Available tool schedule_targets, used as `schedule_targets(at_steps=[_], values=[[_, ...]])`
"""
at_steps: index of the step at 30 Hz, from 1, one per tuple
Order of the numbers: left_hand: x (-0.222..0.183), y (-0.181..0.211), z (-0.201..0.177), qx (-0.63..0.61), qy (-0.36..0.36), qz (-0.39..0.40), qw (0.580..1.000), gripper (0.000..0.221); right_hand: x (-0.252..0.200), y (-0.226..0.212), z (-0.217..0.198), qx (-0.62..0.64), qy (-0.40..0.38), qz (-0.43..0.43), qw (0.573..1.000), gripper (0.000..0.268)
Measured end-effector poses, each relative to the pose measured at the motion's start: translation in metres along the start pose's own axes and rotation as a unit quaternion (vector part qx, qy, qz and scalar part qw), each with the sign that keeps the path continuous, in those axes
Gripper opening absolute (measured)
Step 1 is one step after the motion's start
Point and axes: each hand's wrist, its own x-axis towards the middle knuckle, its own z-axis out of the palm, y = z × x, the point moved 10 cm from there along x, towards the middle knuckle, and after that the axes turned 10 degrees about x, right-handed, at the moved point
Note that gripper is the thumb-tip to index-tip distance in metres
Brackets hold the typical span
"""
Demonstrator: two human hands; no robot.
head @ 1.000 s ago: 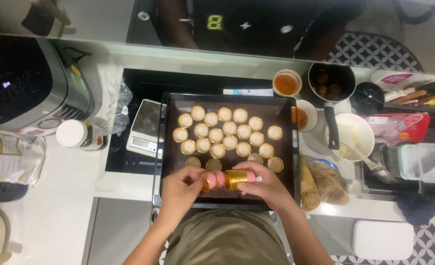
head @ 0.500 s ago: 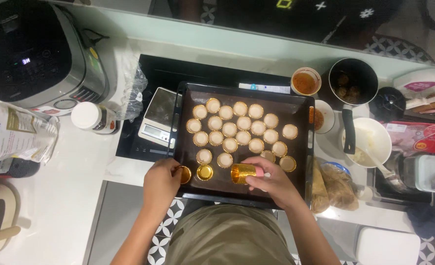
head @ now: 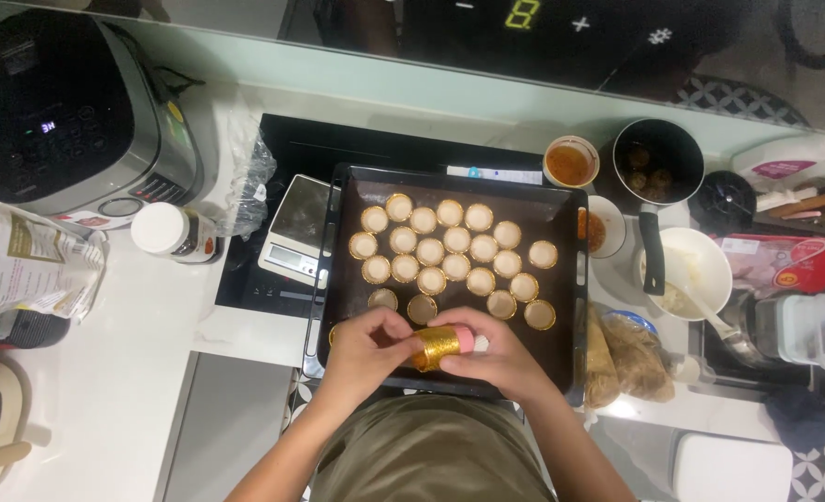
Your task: Placing paper liners into small gold baking molds on a tray.
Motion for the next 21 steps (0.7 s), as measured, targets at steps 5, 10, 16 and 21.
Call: schedule_targets(at_steps=[5, 10, 16, 21], values=[[0.001, 0.0, -0.005, -0.019, -0.006, -0.005, 1.0, 0.006, -0.002, -0.005, 0.0, 0.005, -0.002, -0.007, 1.0, 0.052], [0.014, 0.02, -0.057, 0.06, 0.062, 0.059, 0.995, 0.009, -0.002, 0.001, -0.016, 0.016, 0.037, -0.007, 0.999, 0.05], [0.045, -0.011, -0.099, 0.358, 0.161, -0.035, 0.919, 0.021, -0.005, 0.012, -0.03, 0.02, 0.066, 0.017, 0.997, 0.05], [0.029, 0.014, -0.074, 0.307, 0.193, 0.08, 0.929, 0.019, -0.006, 0.005, -0.021, 0.013, 0.038, -0.005, 0.999, 0.05]])
